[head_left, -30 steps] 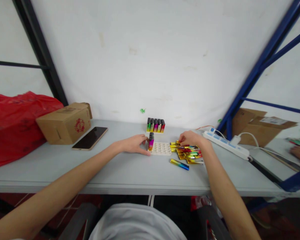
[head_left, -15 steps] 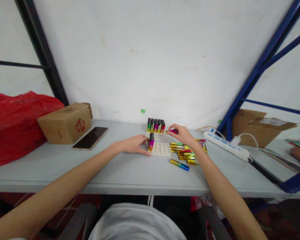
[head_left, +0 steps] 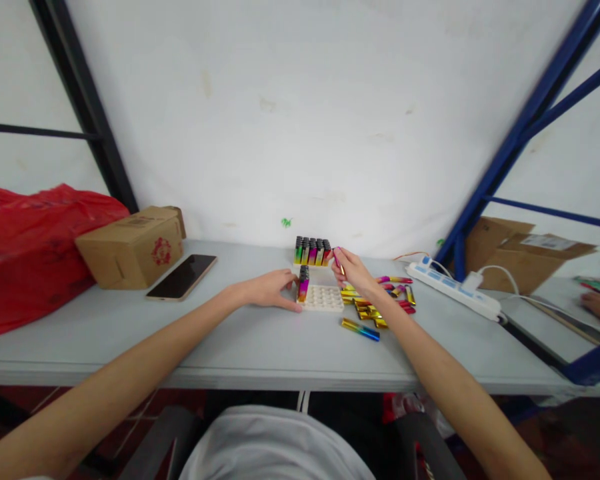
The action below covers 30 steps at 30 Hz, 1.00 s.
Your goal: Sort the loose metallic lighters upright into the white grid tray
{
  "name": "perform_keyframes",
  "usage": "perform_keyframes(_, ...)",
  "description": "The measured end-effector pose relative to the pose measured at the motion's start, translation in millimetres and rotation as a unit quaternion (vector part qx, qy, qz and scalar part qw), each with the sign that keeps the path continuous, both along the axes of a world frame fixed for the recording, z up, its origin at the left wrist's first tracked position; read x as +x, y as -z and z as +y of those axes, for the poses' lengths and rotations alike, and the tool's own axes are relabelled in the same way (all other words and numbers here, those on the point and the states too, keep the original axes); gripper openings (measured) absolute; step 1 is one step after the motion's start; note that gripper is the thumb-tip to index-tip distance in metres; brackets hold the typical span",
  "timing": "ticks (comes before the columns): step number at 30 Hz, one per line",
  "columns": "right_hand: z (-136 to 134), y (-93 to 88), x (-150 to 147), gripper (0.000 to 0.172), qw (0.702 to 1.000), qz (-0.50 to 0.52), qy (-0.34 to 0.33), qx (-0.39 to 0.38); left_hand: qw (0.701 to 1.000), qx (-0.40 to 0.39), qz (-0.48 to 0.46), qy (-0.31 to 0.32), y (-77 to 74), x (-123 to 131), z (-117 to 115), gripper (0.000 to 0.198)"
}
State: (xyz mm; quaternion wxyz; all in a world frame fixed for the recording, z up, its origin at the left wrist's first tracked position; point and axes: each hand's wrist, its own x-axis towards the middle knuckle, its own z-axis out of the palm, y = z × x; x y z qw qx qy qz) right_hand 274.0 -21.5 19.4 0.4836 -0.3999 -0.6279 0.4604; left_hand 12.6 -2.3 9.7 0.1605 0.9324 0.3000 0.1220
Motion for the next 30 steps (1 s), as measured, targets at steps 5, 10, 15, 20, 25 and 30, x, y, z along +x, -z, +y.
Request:
perform_keyframes(5, 0, 5.9, -7, 0.059, 0.992, -0.084, 0.088, 0.042, 1.000, 0.011, 0.003, 0.006, 0.8, 0, 2, 0.069)
perform_keyframes(10, -1, 12.2, -13, 0.063, 0.949, -0.215, 0.178, 0.147, 1.000, 0.013, 0.007, 0.006, 0.4, 0, 2, 0.069)
perform_keyframes(15, -2, 11.1, -17, 0.052, 0.933, -0.233, 0.216, 0.171, 1.000, 0.015, 0.004, 0.014, 0.9, 0, 2, 0.068)
perform_keyframes(20, -1, 9.1, -15, 0.046, 0.926, -0.242, 0.222, 0.185, 1.000, 0.007, -0.003, 0.008, 0.6, 0, 1, 0.067)
perform_keyframes(25, -3, 7.8, -14, 0.052, 0.926, -0.245, 0.210, 0.196, 1.000, 0.009, 0.001, 0.005, -0.3, -1, 0, 0.066)
perform_keyframes(30, -4, 8.1, -17, 0.055, 0.923, -0.257, 0.207, 0.200, 1.000, 0.020, 0.003, 0.002, 1.3, -1, 2, 0.067)
